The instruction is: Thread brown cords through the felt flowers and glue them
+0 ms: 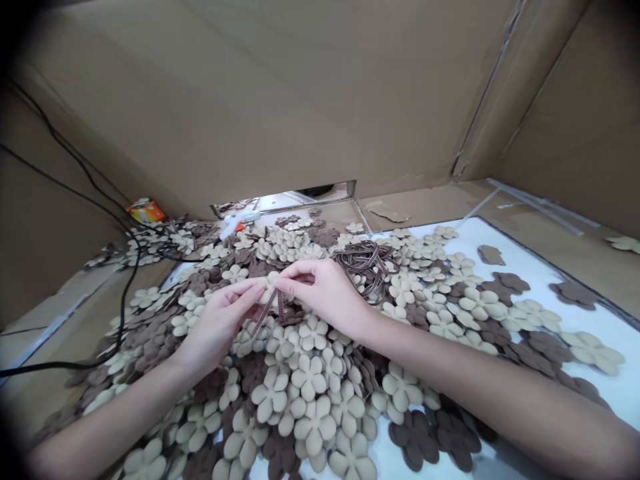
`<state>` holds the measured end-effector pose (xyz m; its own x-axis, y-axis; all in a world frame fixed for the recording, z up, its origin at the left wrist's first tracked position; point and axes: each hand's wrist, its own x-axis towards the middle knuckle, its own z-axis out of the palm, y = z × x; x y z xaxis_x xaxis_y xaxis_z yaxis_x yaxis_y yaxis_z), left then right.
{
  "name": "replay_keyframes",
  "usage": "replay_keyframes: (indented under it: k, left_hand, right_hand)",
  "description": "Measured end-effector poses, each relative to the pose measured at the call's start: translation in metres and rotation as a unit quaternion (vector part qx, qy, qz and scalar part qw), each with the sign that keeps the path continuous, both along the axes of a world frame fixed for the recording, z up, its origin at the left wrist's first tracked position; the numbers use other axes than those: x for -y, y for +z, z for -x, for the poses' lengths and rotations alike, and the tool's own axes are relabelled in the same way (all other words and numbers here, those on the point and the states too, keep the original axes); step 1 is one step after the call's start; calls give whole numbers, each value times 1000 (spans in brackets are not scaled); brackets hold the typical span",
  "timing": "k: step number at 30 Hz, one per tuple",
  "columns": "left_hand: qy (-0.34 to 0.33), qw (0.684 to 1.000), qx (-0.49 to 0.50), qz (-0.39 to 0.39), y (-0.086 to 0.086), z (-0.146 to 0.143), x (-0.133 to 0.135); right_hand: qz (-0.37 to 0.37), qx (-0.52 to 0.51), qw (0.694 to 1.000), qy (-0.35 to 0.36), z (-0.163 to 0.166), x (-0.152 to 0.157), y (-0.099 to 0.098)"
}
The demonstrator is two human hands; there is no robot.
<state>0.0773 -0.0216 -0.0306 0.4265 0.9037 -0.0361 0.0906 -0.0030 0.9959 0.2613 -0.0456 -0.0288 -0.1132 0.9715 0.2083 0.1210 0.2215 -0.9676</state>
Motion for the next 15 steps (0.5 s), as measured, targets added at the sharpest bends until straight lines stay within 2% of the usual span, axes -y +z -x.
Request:
replay_keyframes:
  k: [7,15]
  left_hand:
    - [46,999,1,-5,0,0,-1]
    - [27,1000,0,-6,6,-3,6]
  right_hand:
    - [-65,32,997,2,1,-1,-5]
    - [-103,61,991,-62,6,6,-2]
